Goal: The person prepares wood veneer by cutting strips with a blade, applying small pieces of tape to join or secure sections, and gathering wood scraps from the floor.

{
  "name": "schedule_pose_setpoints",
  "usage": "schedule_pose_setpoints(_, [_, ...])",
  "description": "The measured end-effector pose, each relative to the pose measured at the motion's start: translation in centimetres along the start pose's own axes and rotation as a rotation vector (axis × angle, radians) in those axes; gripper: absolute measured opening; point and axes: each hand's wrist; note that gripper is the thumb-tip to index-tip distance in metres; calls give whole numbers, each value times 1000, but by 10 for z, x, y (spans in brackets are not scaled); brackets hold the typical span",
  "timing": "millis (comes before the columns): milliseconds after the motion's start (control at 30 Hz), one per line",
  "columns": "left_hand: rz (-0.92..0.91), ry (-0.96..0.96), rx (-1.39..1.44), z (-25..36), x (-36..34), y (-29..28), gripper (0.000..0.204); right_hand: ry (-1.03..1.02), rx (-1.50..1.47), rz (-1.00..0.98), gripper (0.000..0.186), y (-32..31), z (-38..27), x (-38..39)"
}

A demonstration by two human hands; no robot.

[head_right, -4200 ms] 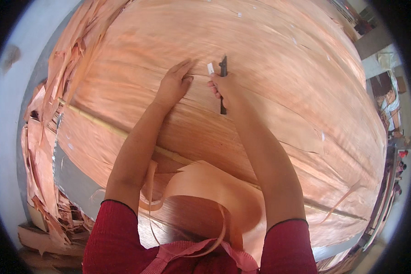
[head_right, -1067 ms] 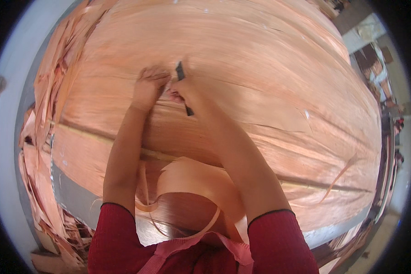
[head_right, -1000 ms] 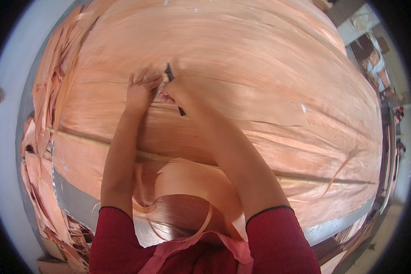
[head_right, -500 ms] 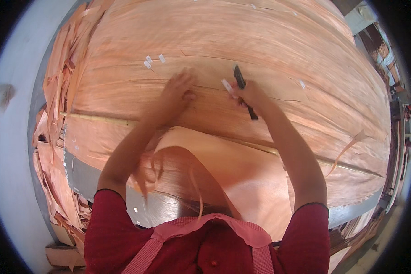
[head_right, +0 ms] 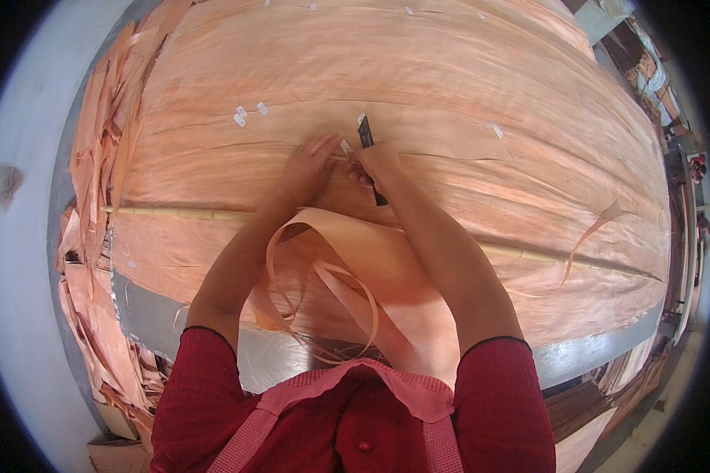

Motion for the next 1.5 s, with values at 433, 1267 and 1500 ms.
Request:
schedule_pose_setpoints(433, [-251, 99, -177, 30, -11, -16, 38, -359, 385, 284, 27, -100, 31, 100])
schedule_pose_setpoints(1267, [303, -353, -357, 263, 355, -237, 18, -630, 367, 398, 30, -56, 302, 273])
schedule_pose_setpoints(1500, [241, -838, -475, 309, 615, -344, 28, -1062, 524, 48, 16, 212, 259, 321])
Point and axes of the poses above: each hand's wrist, its own x-axis away from the middle knuckle, its own y-axis out of the palm, z = x × y, and after that the axes turned 12 degrees about y, right-handed
